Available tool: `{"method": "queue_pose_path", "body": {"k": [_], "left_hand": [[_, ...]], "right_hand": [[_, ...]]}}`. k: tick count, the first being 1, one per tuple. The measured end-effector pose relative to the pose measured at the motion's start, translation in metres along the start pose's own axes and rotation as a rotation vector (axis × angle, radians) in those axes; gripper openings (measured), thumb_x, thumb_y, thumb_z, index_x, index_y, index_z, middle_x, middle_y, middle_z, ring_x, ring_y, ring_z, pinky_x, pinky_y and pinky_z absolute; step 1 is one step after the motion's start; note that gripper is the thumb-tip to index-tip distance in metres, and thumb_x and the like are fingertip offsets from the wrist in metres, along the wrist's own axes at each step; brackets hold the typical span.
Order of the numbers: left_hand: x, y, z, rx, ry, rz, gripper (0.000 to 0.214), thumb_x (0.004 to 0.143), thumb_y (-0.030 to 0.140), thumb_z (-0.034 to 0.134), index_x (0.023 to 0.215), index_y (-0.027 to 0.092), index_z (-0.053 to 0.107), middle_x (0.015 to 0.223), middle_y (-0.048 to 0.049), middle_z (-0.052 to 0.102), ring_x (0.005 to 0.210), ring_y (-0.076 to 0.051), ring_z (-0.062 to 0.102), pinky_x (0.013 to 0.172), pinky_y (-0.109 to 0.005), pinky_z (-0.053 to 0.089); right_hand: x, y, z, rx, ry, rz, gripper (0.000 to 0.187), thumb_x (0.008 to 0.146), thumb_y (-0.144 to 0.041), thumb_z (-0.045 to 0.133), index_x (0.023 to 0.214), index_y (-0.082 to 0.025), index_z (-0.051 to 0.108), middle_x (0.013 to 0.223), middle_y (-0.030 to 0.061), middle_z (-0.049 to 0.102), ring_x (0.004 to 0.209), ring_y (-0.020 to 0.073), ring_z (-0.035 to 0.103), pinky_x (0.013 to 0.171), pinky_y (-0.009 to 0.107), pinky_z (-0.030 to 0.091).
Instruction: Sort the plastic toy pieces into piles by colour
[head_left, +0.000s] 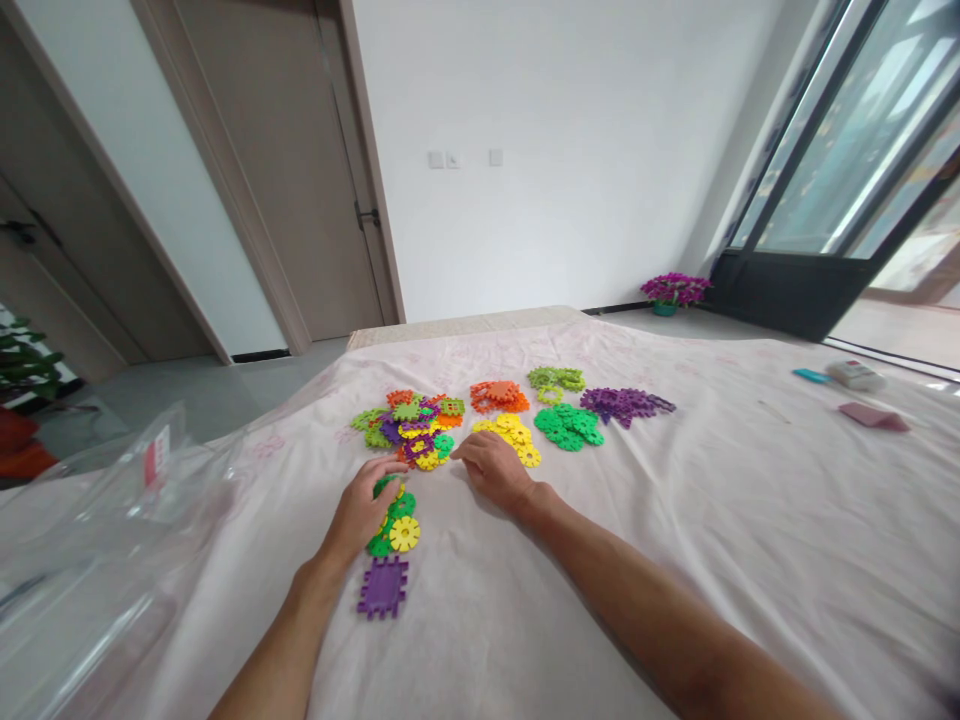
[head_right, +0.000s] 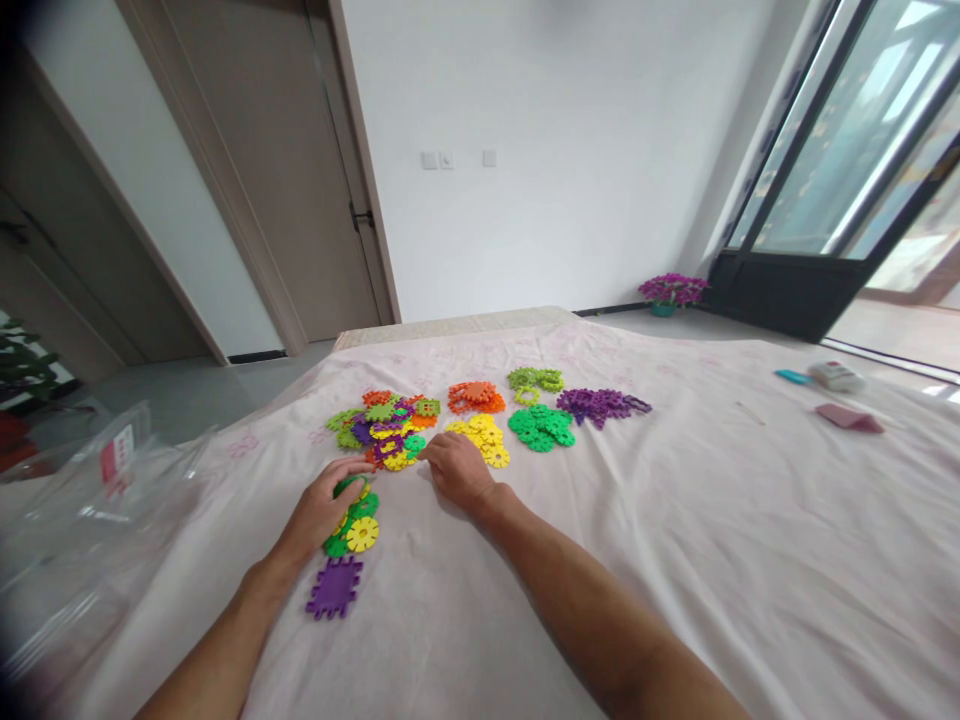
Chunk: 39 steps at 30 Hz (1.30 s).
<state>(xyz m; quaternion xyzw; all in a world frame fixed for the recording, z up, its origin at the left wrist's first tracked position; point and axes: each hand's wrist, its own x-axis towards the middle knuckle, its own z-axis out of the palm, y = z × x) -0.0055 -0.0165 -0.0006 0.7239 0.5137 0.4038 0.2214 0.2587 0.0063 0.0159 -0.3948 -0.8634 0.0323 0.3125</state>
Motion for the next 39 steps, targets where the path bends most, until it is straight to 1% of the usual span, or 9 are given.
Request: {"method": "queue_pose_path", "body": {"k": [2,6,11,16,22,28,34,36,39], "left_hand": [[0.000,0.001,0.000,-0.156,0.008,-0.050,0.035,0.085,0.035,0.054,0.115,0.021,0.065,0.128,-0.0081,0.061,0.125,-0.023,0.053,0.111,-0.042,0.036],[-0.001,0.011,0.004,-0.483,-0.048,-0.156,0.055,0.085,0.041,0.056,0.135,0.019,0.049,0.143,-0.0122,0.051,0.133,-0.024,0.046,0.112,-0.042,0.035],[-0.004,0.025,0.008,-0.559,-0.105,-0.167,0.059,0.085,0.043,0.059,0.138,0.019,0.047,0.148,-0.0109,0.046,0.138,-0.024,0.041,0.115,-0.039,0.032],[-0.005,0.024,0.005,-0.664,-0.068,-0.209,0.056,0.087,0.045,0.057,0.136,0.018,0.050,0.144,-0.0114,0.051,0.134,-0.024,0.045,0.113,-0.040,0.034],[-0.004,0.023,0.006,-0.659,-0.056,-0.229,0.057,0.082,0.048,0.063,0.130,0.018,0.056,0.140,-0.0125,0.054,0.131,-0.027,0.049,0.112,-0.042,0.036],[-0.003,0.026,0.007,-0.639,-0.052,-0.252,0.056,0.081,0.046,0.064,0.128,0.017,0.056,0.137,-0.0124,0.057,0.128,-0.026,0.052,0.109,-0.041,0.039],[-0.003,0.026,0.010,-0.587,-0.038,-0.284,0.053,0.076,0.046,0.066,0.120,0.017,0.061,0.129,-0.0117,0.063,0.119,-0.026,0.059,0.101,-0.041,0.046],[-0.003,0.025,0.011,-0.585,-0.044,-0.288,0.053,0.075,0.046,0.067,0.119,0.017,0.062,0.127,-0.0117,0.064,0.117,-0.026,0.060,0.100,-0.041,0.048],[-0.003,0.025,0.011,-0.592,-0.063,-0.288,0.053,0.074,0.046,0.067,0.118,0.016,0.062,0.124,-0.0116,0.066,0.117,-0.026,0.061,0.099,-0.041,0.048]], "right_hand": [[-0.001,-0.004,0.003,0.005,-0.069,-0.059,0.026,0.086,-0.008,0.052,0.101,-0.021,0.069,0.095,0.0058,0.068,0.091,0.0186,0.057,0.084,0.031,0.042],[-0.001,-0.008,0.003,-0.013,-0.118,-0.106,0.021,0.087,-0.010,0.054,0.099,-0.020,0.068,0.093,0.0054,0.068,0.088,0.0179,0.057,0.081,0.029,0.041],[0.000,-0.014,0.001,0.003,-0.132,-0.137,0.025,0.089,-0.014,0.052,0.110,-0.020,0.065,0.098,0.0064,0.068,0.092,0.0187,0.057,0.083,0.030,0.041],[0.001,-0.031,-0.004,0.049,-0.171,-0.203,0.044,0.090,-0.022,0.055,0.133,-0.023,0.051,0.123,0.0074,0.062,0.108,0.0205,0.055,0.092,0.033,0.041],[0.003,-0.044,0.002,0.049,-0.246,-0.271,0.041,0.094,-0.026,0.051,0.134,-0.023,0.049,0.134,0.0074,0.056,0.119,0.0204,0.050,0.099,0.035,0.039],[0.003,-0.042,0.007,0.062,-0.228,-0.251,0.031,0.093,-0.028,0.054,0.123,-0.021,0.057,0.115,0.0074,0.065,0.105,0.0199,0.056,0.093,0.033,0.040],[0.003,-0.039,0.009,0.028,-0.201,-0.216,0.022,0.092,-0.024,0.055,0.113,-0.021,0.062,0.100,0.0062,0.064,0.093,0.0185,0.056,0.082,0.030,0.042],[0.003,-0.039,0.010,0.017,-0.202,-0.196,0.024,0.093,-0.024,0.055,0.115,-0.022,0.061,0.101,0.0063,0.064,0.095,0.0188,0.056,0.082,0.029,0.043],[0.003,-0.039,0.010,0.019,-0.202,-0.185,0.036,0.093,-0.026,0.056,0.128,-0.023,0.054,0.115,0.0077,0.062,0.103,0.0198,0.056,0.087,0.031,0.043]]}}
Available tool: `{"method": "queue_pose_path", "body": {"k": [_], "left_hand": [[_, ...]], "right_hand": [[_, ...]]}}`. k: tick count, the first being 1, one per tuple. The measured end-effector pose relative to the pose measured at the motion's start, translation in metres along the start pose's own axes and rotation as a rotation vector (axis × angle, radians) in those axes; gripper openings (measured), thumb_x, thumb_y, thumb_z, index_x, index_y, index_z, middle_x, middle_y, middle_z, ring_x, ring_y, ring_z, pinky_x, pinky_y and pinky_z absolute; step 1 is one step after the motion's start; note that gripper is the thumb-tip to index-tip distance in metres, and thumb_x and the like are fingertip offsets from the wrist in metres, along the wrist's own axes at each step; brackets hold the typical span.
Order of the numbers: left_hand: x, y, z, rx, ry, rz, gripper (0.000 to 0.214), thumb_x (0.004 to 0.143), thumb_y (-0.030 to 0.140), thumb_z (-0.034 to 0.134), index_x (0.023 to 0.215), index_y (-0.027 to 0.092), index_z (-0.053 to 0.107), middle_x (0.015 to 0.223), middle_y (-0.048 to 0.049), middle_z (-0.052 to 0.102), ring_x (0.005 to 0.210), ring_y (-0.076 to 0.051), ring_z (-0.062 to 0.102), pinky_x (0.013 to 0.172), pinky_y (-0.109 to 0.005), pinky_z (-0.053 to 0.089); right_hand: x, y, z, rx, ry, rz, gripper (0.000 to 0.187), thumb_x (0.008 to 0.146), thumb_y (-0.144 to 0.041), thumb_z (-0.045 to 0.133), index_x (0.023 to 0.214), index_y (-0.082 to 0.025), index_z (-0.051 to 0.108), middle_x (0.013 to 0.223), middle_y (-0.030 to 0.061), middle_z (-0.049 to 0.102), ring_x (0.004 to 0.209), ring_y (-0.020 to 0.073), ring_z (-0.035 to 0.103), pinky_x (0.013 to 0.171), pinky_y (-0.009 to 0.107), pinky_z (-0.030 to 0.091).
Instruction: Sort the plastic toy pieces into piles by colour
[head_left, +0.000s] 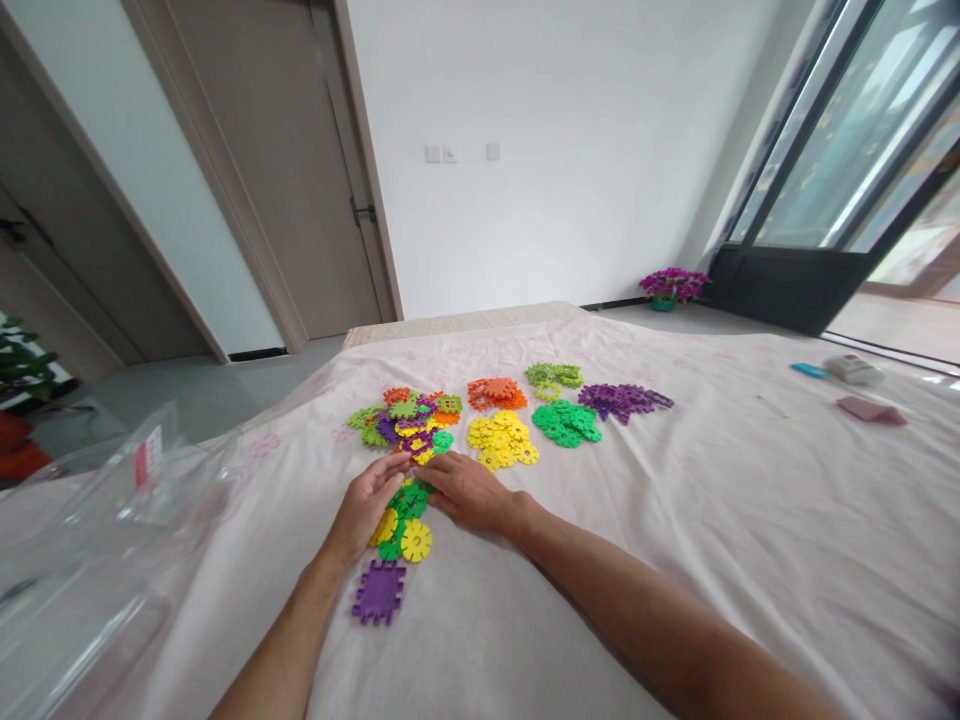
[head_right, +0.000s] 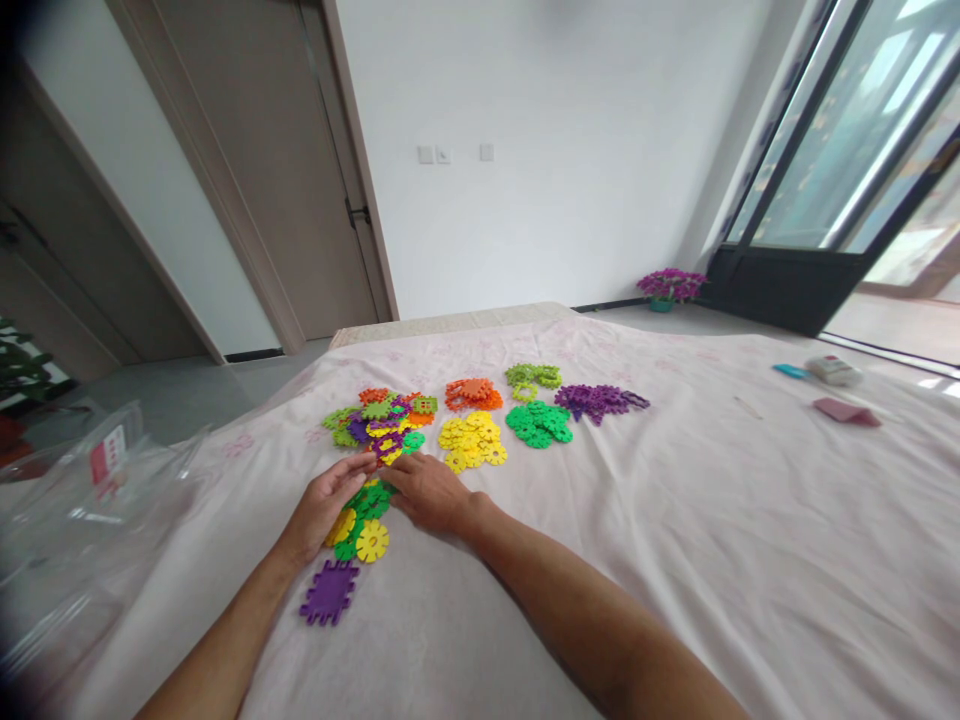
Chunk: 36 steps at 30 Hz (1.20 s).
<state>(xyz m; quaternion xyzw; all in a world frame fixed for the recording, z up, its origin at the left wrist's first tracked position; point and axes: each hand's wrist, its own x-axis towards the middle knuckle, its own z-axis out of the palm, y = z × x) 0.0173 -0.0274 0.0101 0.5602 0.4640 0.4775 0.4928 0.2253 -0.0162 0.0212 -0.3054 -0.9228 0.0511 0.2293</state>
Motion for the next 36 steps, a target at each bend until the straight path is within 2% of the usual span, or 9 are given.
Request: {"method": "queue_pose_path", "body": {"k": [2,4,7,14,20,27,30,33,36], "left_hand": [[0.000,0.000,0.000,0.001,-0.006,0.005,0.050,0.075,0.045,0.067,0.116,0.017,0.063,0.123,-0.0109,0.067,0.117,-0.026,0.060,0.100,-0.040,0.048],[0.000,0.001,0.001,0.019,-0.006,0.016,0.046,0.076,0.043,0.066,0.114,0.018,0.065,0.122,-0.0101,0.067,0.118,-0.025,0.060,0.101,-0.041,0.047],[0.000,0.000,0.001,0.053,-0.010,0.031,0.043,0.078,0.040,0.065,0.115,0.018,0.065,0.123,-0.0098,0.067,0.118,-0.025,0.060,0.102,-0.041,0.045],[0.002,-0.005,-0.002,0.145,-0.018,0.060,0.041,0.080,0.040,0.062,0.115,0.018,0.064,0.122,-0.0089,0.067,0.115,-0.023,0.061,0.101,-0.039,0.046],[0.003,-0.010,-0.002,0.176,-0.013,0.091,0.041,0.081,0.040,0.062,0.115,0.017,0.065,0.121,-0.0091,0.067,0.113,-0.023,0.062,0.098,-0.036,0.047],[0.004,-0.012,-0.003,0.264,0.001,0.128,0.036,0.083,0.037,0.060,0.113,0.019,0.068,0.123,-0.0082,0.065,0.116,-0.022,0.059,0.104,-0.037,0.042],[0.004,-0.012,-0.004,0.320,0.001,0.164,0.033,0.084,0.034,0.058,0.112,0.019,0.068,0.123,-0.0081,0.064,0.116,-0.022,0.059,0.105,-0.038,0.041],[0.004,-0.011,-0.003,0.361,-0.005,0.197,0.031,0.085,0.033,0.057,0.111,0.020,0.069,0.123,-0.0076,0.063,0.116,-0.021,0.058,0.105,-0.037,0.041],[0.004,-0.010,-0.002,0.387,-0.005,0.213,0.030,0.086,0.033,0.057,0.110,0.021,0.069,0.121,-0.0073,0.063,0.116,-0.021,0.058,0.105,-0.037,0.042]], "right_hand": [[0.001,0.000,0.000,0.010,-0.014,-0.021,0.037,0.093,-0.027,0.055,0.130,-0.023,0.052,0.122,0.0080,0.061,0.108,0.0198,0.055,0.091,0.032,0.043],[0.001,0.001,0.000,0.022,-0.037,-0.050,0.030,0.095,-0.026,0.053,0.124,-0.022,0.057,0.119,0.0078,0.064,0.108,0.0193,0.056,0.094,0.032,0.042],[0.001,0.004,0.003,0.036,-0.033,-0.054,0.023,0.097,-0.026,0.049,0.115,-0.020,0.062,0.110,0.0075,0.068,0.102,0.0179,0.059,0.092,0.031,0.043],[-0.002,0.011,0.006,0.050,0.026,-0.031,0.024,0.096,-0.020,0.047,0.114,-0.021,0.063,0.108,0.0065,0.069,0.100,0.0176,0.061,0.088,0.029,0.045],[-0.004,0.011,0.004,0.004,0.116,0.037,0.026,0.097,-0.021,0.045,0.117,-0.021,0.062,0.101,0.0065,0.071,0.088,0.0173,0.062,0.078,0.028,0.044],[-0.006,0.016,0.002,-0.059,0.185,0.179,0.025,0.096,-0.022,0.047,0.114,-0.021,0.064,0.089,0.0065,0.069,0.084,0.0181,0.060,0.078,0.028,0.042],[-0.007,0.018,0.000,-0.063,0.238,0.249,0.026,0.096,-0.022,0.048,0.116,-0.021,0.063,0.095,0.0075,0.068,0.089,0.0195,0.059,0.080,0.030,0.042],[-0.007,0.020,-0.001,-0.032,0.289,0.232,0.026,0.095,-0.020,0.049,0.116,-0.021,0.063,0.106,0.0084,0.066,0.097,0.0199,0.057,0.085,0.031,0.041],[-0.007,0.019,0.000,-0.014,0.242,0.151,0.025,0.093,-0.016,0.050,0.112,-0.021,0.065,0.101,0.0070,0.067,0.094,0.0188,0.057,0.083,0.030,0.041]]}}
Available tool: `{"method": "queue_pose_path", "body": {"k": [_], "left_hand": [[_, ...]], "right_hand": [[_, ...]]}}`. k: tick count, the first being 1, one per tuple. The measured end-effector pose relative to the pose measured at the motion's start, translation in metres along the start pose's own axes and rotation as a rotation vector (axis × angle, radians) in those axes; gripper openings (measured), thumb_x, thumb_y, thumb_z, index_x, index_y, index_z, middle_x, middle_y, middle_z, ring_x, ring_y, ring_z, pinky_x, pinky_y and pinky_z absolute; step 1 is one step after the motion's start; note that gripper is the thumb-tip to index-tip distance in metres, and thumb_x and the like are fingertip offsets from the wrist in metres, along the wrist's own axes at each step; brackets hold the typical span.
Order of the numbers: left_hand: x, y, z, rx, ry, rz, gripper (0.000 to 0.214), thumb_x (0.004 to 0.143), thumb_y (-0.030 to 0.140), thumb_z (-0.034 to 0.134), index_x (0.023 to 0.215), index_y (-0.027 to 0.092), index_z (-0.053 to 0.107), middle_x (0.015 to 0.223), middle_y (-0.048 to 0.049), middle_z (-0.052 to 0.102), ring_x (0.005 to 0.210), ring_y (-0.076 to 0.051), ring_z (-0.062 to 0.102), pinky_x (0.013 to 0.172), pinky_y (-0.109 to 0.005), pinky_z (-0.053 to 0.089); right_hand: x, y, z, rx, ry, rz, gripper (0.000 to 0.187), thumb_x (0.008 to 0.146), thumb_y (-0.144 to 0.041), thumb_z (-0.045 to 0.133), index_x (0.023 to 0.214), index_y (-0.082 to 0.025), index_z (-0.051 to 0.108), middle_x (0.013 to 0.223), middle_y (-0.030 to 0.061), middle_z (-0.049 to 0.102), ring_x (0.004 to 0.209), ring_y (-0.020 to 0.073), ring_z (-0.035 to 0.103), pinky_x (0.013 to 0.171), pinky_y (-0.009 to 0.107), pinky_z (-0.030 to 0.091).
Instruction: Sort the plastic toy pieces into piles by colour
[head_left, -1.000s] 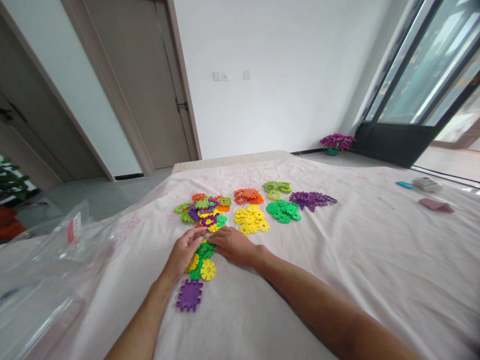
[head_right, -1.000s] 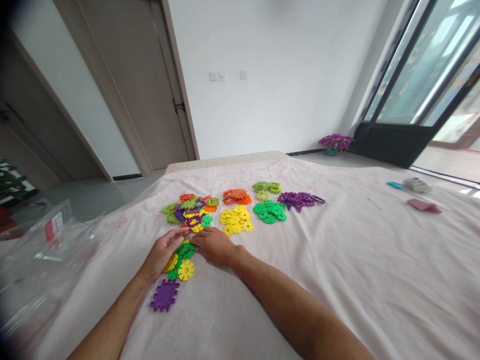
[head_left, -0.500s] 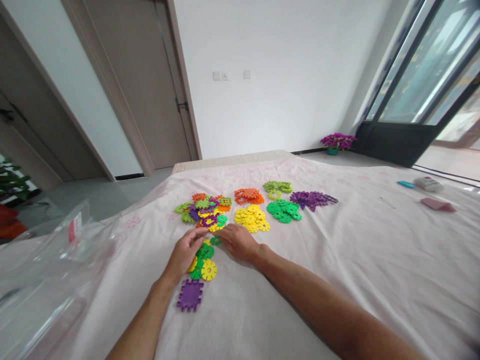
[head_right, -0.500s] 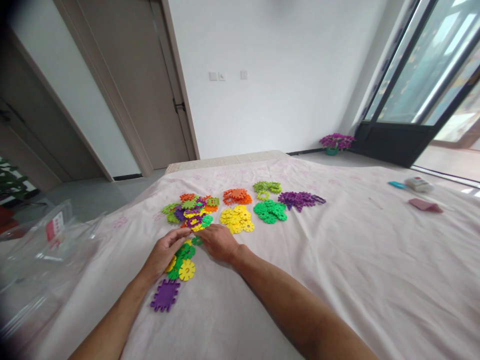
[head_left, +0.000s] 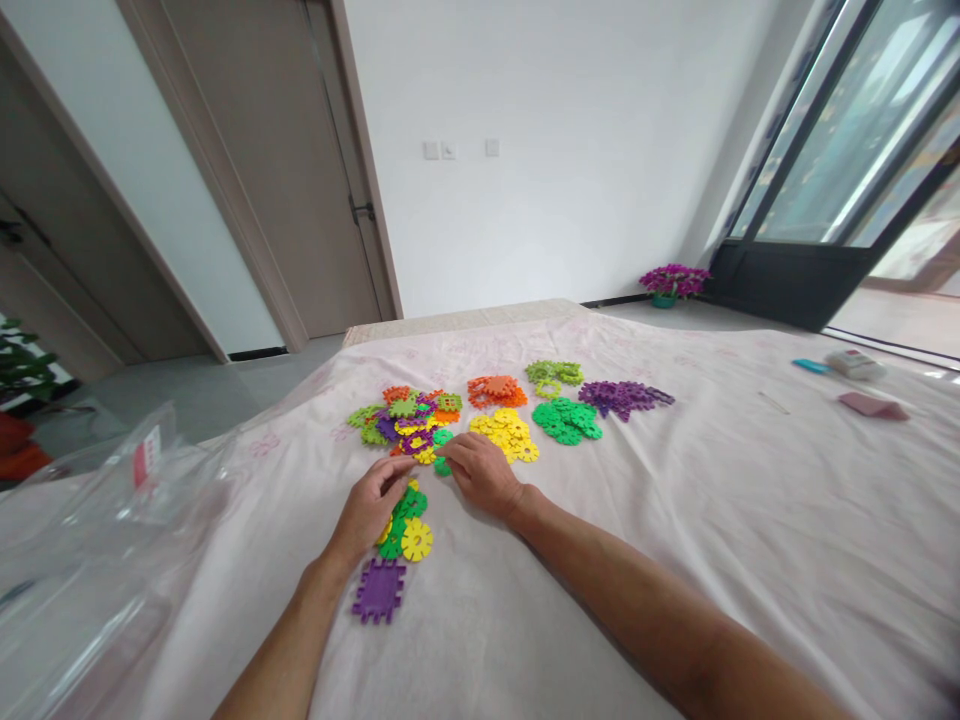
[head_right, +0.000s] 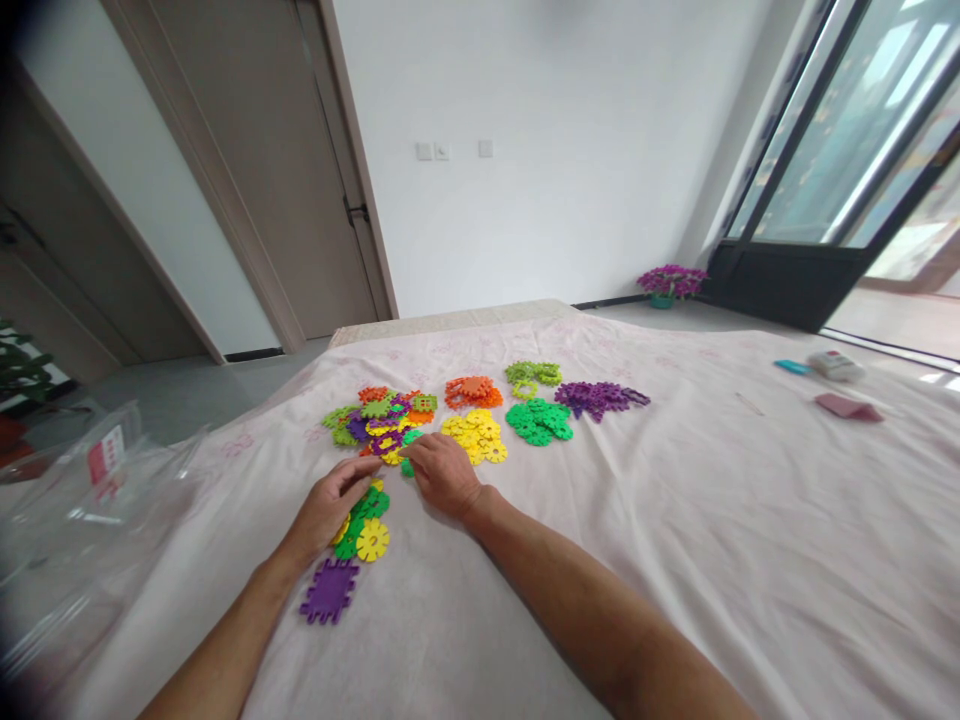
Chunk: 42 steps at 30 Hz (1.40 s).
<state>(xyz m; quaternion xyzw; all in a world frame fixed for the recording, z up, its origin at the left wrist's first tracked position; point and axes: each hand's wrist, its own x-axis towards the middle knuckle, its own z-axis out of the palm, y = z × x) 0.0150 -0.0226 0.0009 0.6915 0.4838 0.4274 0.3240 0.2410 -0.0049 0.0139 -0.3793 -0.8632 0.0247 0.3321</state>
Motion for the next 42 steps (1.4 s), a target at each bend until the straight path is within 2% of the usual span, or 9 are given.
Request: {"method": "queue_pose_path", "body": {"k": [4,6,25,31,34,37,40,42], "left_hand": [[0.000,0.000,0.000,0.019,-0.009,0.010,0.030,0.086,0.032,0.055,0.110,0.020,0.068,0.122,-0.0076,0.062,0.117,-0.021,0.057,0.105,-0.037,0.042],[0.000,-0.001,0.000,0.028,-0.013,0.017,0.030,0.087,0.031,0.055,0.111,0.020,0.068,0.122,-0.0077,0.062,0.117,-0.021,0.056,0.105,-0.037,0.041],[0.001,-0.001,0.000,0.072,0.009,0.052,0.028,0.086,0.031,0.055,0.109,0.022,0.069,0.119,-0.0066,0.064,0.114,-0.020,0.058,0.104,-0.038,0.043],[0.002,-0.003,0.000,0.091,0.045,0.077,0.025,0.086,0.031,0.056,0.104,0.022,0.071,0.118,-0.0061,0.065,0.115,-0.020,0.058,0.106,-0.039,0.041],[0.001,-0.002,-0.001,0.011,0.057,0.028,0.026,0.085,0.034,0.058,0.103,0.020,0.071,0.118,-0.0073,0.066,0.115,-0.022,0.059,0.106,-0.039,0.041],[0.000,-0.004,-0.003,-0.162,0.062,-0.103,0.034,0.082,0.038,0.061,0.108,0.017,0.067,0.118,-0.0097,0.067,0.113,-0.024,0.061,0.103,-0.041,0.044],[0.002,-0.009,-0.007,-0.372,0.105,-0.246,0.041,0.079,0.040,0.065,0.111,0.015,0.064,0.116,-0.0110,0.068,0.110,-0.024,0.063,0.102,-0.041,0.045],[0.005,-0.012,-0.009,-0.491,0.140,-0.309,0.041,0.076,0.039,0.068,0.108,0.014,0.064,0.113,-0.0107,0.069,0.109,-0.023,0.064,0.103,-0.040,0.045]], "right_hand": [[0.000,-0.004,0.000,-0.020,-0.155,-0.144,0.021,0.089,-0.014,0.054,0.103,-0.022,0.067,0.090,0.0035,0.068,0.085,0.0173,0.057,0.075,0.028,0.040],[0.001,-0.006,-0.002,-0.034,-0.179,-0.165,0.019,0.088,-0.013,0.055,0.100,-0.022,0.068,0.088,0.0032,0.067,0.083,0.0167,0.056,0.074,0.027,0.039],[0.000,-0.006,-0.001,0.023,-0.146,-0.205,0.022,0.089,-0.014,0.052,0.104,-0.020,0.066,0.092,0.0045,0.068,0.085,0.0169,0.058,0.077,0.028,0.041],[0.000,-0.015,-0.003,0.115,-0.156,-0.281,0.023,0.089,-0.024,0.055,0.110,-0.019,0.062,0.101,0.0075,0.068,0.093,0.0191,0.060,0.085,0.032,0.044],[0.003,-0.029,-0.009,0.221,-0.170,-0.367,0.031,0.090,-0.030,0.055,0.118,-0.018,0.059,0.116,0.0096,0.065,0.109,0.0199,0.057,0.096,0.034,0.042],[0.006,-0.049,-0.015,0.237,-0.227,-0.454,0.037,0.090,-0.040,0.057,0.123,-0.022,0.059,0.134,0.0091,0.056,0.125,0.0214,0.049,0.105,0.036,0.036],[0.004,-0.069,-0.015,0.179,-0.288,-0.526,0.041,0.088,-0.050,0.060,0.122,-0.028,0.062,0.143,0.0061,0.047,0.130,0.0226,0.043,0.108,0.038,0.032],[0.000,-0.081,-0.011,0.161,-0.314,-0.603,0.040,0.088,-0.052,0.058,0.120,-0.028,0.063,0.144,0.0045,0.047,0.132,0.0218,0.041,0.110,0.037,0.031]]}}
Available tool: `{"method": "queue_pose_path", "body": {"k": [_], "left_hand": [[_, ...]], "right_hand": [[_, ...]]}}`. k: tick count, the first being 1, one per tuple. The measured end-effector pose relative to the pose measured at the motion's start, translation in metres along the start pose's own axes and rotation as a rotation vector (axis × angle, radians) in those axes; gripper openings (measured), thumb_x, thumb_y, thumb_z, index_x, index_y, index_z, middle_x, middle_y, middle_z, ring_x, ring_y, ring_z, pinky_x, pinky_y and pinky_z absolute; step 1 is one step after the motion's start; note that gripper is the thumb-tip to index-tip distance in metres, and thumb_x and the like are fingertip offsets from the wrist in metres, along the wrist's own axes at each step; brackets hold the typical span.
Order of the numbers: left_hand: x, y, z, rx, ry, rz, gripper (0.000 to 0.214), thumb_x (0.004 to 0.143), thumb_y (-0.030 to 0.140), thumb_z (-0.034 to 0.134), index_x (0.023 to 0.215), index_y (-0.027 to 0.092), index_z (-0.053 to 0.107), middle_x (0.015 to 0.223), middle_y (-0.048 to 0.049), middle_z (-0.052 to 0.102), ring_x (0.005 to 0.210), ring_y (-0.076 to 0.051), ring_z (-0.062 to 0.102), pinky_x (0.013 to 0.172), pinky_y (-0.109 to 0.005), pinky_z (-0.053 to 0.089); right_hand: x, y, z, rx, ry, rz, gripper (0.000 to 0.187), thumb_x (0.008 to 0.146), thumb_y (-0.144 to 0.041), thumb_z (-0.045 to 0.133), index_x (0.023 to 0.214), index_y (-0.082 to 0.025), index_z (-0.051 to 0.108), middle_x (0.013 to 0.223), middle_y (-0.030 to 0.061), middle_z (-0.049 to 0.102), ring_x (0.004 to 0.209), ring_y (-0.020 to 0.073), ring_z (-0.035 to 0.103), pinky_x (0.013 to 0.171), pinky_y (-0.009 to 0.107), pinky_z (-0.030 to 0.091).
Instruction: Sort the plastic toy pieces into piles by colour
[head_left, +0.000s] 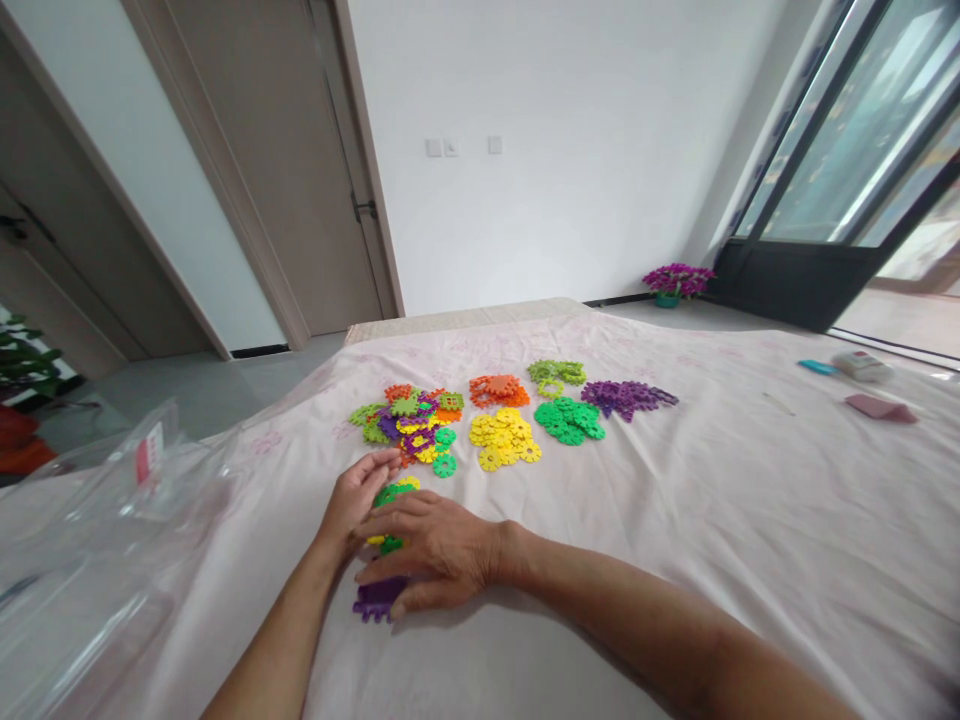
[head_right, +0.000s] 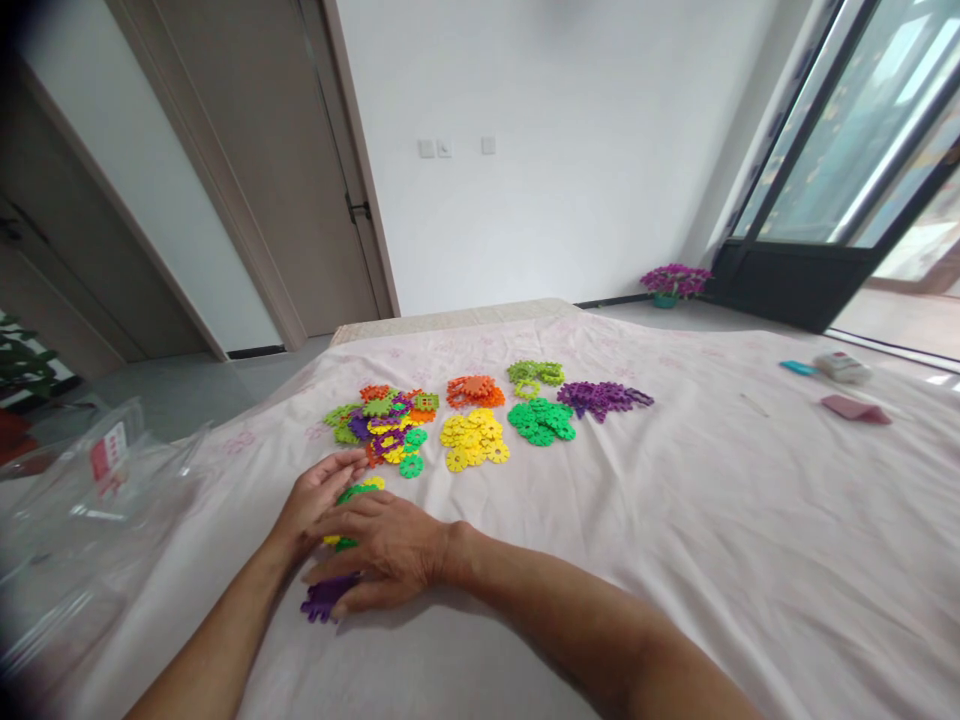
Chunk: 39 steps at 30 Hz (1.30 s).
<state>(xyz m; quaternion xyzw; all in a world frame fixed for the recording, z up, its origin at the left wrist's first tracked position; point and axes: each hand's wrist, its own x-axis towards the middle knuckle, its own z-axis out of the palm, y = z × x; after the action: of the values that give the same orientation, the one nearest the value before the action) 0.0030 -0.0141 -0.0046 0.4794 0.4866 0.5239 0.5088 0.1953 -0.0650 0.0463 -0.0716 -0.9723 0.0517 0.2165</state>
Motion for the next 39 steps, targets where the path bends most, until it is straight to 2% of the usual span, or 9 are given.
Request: {"method": "queue_pose_path", "body": {"k": [3,5,11,14,18,21,27,32,39], "left_hand": [[0.002,0.002,-0.002,-0.125,0.016,-0.046,0.035,0.076,0.035,0.069,0.104,0.015,0.064,0.109,-0.0099,0.070,0.106,-0.020,0.065,0.104,-0.038,0.045],[0.001,0.005,-0.003,-0.164,0.005,-0.049,0.033,0.077,0.032,0.068,0.105,0.015,0.064,0.110,-0.0097,0.070,0.106,-0.019,0.065,0.103,-0.037,0.045],[-0.001,0.006,-0.005,-0.117,0.006,0.017,0.040,0.077,0.036,0.068,0.109,0.014,0.063,0.114,-0.0103,0.069,0.108,-0.021,0.064,0.099,-0.036,0.047],[-0.003,0.006,-0.003,0.034,0.010,0.098,0.042,0.078,0.039,0.065,0.111,0.013,0.064,0.112,-0.0103,0.069,0.107,-0.022,0.063,0.098,-0.037,0.047],[-0.008,0.008,0.003,0.283,0.025,0.199,0.038,0.082,0.040,0.058,0.111,0.015,0.066,0.115,-0.0090,0.069,0.109,-0.023,0.062,0.097,-0.036,0.046],[-0.010,0.009,0.005,0.359,0.037,0.227,0.035,0.084,0.038,0.054,0.109,0.017,0.067,0.115,-0.0080,0.069,0.110,-0.022,0.061,0.097,-0.035,0.046],[-0.008,0.008,0.005,0.459,0.012,0.290,0.029,0.083,0.032,0.054,0.103,0.020,0.070,0.113,-0.0060,0.069,0.109,-0.021,0.061,0.101,-0.035,0.043],[-0.008,0.008,0.006,0.567,-0.035,0.338,0.028,0.084,0.029,0.052,0.103,0.022,0.071,0.114,-0.0054,0.067,0.110,-0.021,0.060,0.103,-0.037,0.042],[-0.010,0.011,0.008,0.587,-0.049,0.306,0.029,0.083,0.030,0.053,0.105,0.023,0.070,0.112,-0.0048,0.068,0.107,-0.022,0.062,0.098,-0.037,0.045]], "right_hand": [[0.003,-0.007,0.011,-0.017,-0.033,-0.098,0.037,0.091,-0.050,0.055,0.119,-0.027,0.064,0.137,0.0032,0.054,0.132,0.0202,0.040,0.112,0.034,0.028],[0.003,-0.003,0.015,-0.036,-0.038,-0.083,0.032,0.093,-0.045,0.053,0.118,-0.027,0.064,0.130,0.0021,0.059,0.131,0.0194,0.041,0.113,0.034,0.026],[-0.009,0.032,0.007,-0.058,0.008,0.147,0.030,0.093,-0.039,0.057,0.119,-0.025,0.063,0.130,0.0042,0.059,0.129,0.0214,0.043,0.109,0.038,0.030],[-0.016,0.042,0.005,-0.034,0.115,0.261,0.034,0.094,-0.040,0.056,0.124,-0.025,0.060,0.133,0.0075,0.056,0.123,0.0210,0.048,0.103,0.037,0.036],[-0.025,0.052,0.007,-0.058,0.292,0.507,0.029,0.099,-0.031,0.044,0.120,-0.021,0.062,0.118,0.0083,0.065,0.108,0.0190,0.056,0.094,0.034,0.041],[-0.030,0.056,0.007,-0.060,0.296,0.608,0.027,0.100,-0.029,0.044,0.112,-0.019,0.065,0.103,0.0069,0.068,0.096,0.0171,0.058,0.088,0.031,0.042],[-0.029,0.052,0.006,-0.097,0.159,0.536,0.028,0.090,-0.039,0.062,0.111,-0.022,0.065,0.101,0.0053,0.067,0.096,0.0188,0.055,0.085,0.031,0.039],[-0.025,0.053,0.010,-0.154,0.119,0.554,0.021,0.095,-0.036,0.054,0.105,-0.023,0.067,0.097,0.0044,0.068,0.094,0.0181,0.054,0.082,0.030,0.038],[-0.028,0.056,0.007,-0.210,0.283,0.651,0.027,0.099,-0.036,0.045,0.099,-0.022,0.069,0.088,0.0060,0.066,0.086,0.0177,0.054,0.079,0.029,0.039]]}}
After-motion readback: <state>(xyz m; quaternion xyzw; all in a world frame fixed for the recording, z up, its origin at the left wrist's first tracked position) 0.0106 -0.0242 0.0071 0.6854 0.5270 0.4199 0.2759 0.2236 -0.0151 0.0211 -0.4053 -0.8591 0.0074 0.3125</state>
